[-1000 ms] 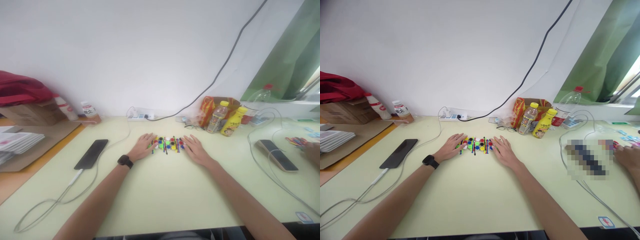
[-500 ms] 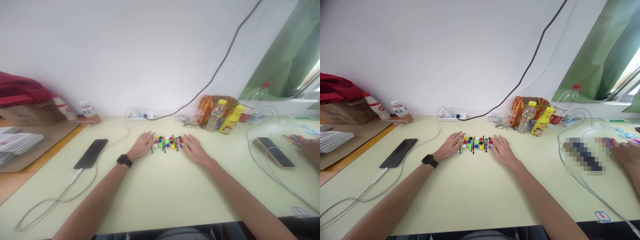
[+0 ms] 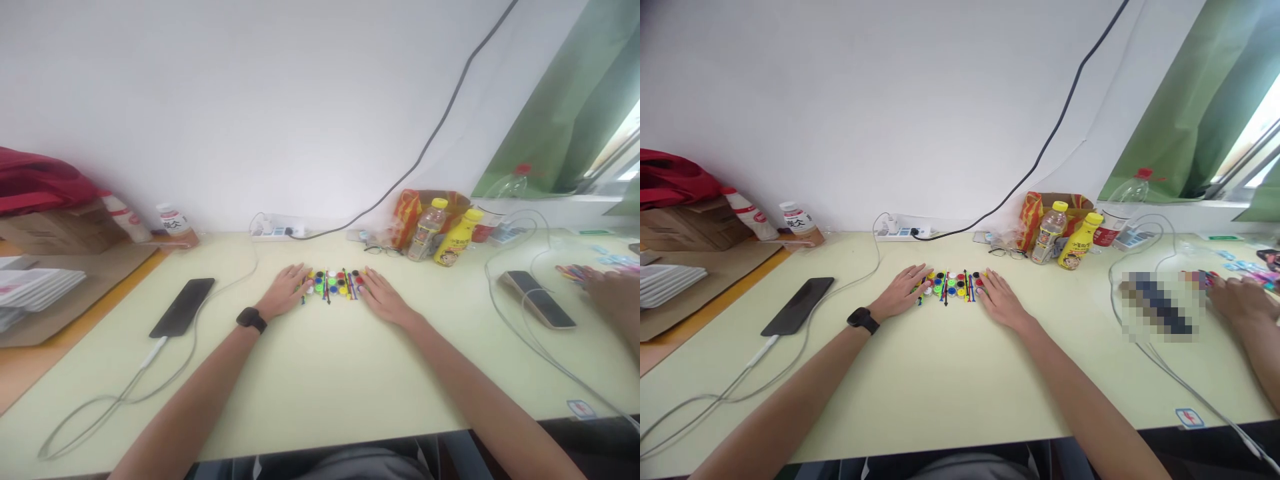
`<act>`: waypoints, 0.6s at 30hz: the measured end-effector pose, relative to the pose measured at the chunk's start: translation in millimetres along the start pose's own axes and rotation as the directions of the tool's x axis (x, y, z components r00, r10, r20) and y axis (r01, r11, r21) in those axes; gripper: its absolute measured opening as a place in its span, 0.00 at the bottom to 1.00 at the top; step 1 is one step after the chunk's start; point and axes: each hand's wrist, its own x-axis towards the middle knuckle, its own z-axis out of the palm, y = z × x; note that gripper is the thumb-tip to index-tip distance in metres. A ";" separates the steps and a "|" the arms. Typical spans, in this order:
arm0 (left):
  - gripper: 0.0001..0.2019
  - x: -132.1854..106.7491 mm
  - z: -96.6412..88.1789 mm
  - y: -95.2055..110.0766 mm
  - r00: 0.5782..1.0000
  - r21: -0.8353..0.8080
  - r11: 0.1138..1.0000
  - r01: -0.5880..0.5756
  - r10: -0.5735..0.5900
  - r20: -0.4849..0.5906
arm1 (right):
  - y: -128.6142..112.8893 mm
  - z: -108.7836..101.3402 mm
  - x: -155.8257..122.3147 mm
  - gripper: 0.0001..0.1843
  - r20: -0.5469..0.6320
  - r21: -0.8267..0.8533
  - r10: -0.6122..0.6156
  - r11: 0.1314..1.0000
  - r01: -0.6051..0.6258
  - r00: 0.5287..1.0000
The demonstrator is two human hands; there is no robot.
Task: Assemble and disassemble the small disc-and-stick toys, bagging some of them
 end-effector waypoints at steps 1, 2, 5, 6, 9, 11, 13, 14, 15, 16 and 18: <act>0.30 0.2 -0.2 0.4 1.000 -0.004 1.000 0.001 -0.001 -0.003 | -1.1 0.0 -0.3 0.42 0.007 0.002 -0.001 1.000 0.001 1.000; 0.30 0.4 -0.8 0.9 1.000 -0.009 1.000 0.007 -0.007 -0.004 | -2.1 -0.3 -0.7 0.41 0.011 0.010 -0.003 1.000 0.003 1.000; 0.31 1.4 -3.5 1.8 0.999 -0.049 0.998 0.032 -0.033 -0.016 | -4.6 -3.7 -1.6 0.39 -0.047 0.072 -0.003 0.997 0.006 0.999; 0.31 1.9 -4.4 1.7 0.999 -0.071 0.997 0.037 -0.039 -0.030 | -5.5 -6.3 -1.5 0.38 -0.104 0.100 -0.005 0.995 0.015 0.995; 0.30 3.8 -5.4 -0.8 0.992 -0.155 0.987 0.051 -0.067 -0.104 | -9.2 -20.4 0.6 0.31 -0.367 0.169 -0.036 0.980 0.104 0.930; 0.30 5.7 -4.3 -4.1 0.984 -0.198 0.978 0.058 -0.090 -0.156 | -14.8 -36.0 2.6 0.24 -0.522 0.201 -0.063 0.960 0.194 0.850; 0.30 7.8 -2.5 -7.6 0.975 -0.220 0.974 0.052 -0.097 -0.198 | -26.4 -56.2 2.5 0.19 -0.610 0.285 -0.054 0.916 0.282 0.791; 0.29 8.8 -1.7 -9.0 0.972 -0.226 0.973 0.045 -0.095 -0.216 | -35.5 -67.4 0.5 0.17 -0.629 0.354 -0.033 0.878 0.324 0.777; 0.29 9.5 -1.2 -10.1 0.969 -0.231 0.972 0.037 -0.092 -0.229 | -46.9 -79.1 -3.6 0.16 -0.645 0.438 0.004 0.821 0.365 0.765; 0.29 10.0 -0.9 -10.7 0.967 -0.235 0.971 0.032 -0.089 -0.238 | -60.5 -90.5 -10.0 0.15 -0.652 0.529 0.039 0.739 0.417 0.758; 0.28 10.2 -1.1 -10.9 0.965 -0.241 0.970 0.026 -0.087 -0.247 | -90.5 -110.9 -31.2 0.18 -0.623 0.669 0.056 0.555 0.495 0.780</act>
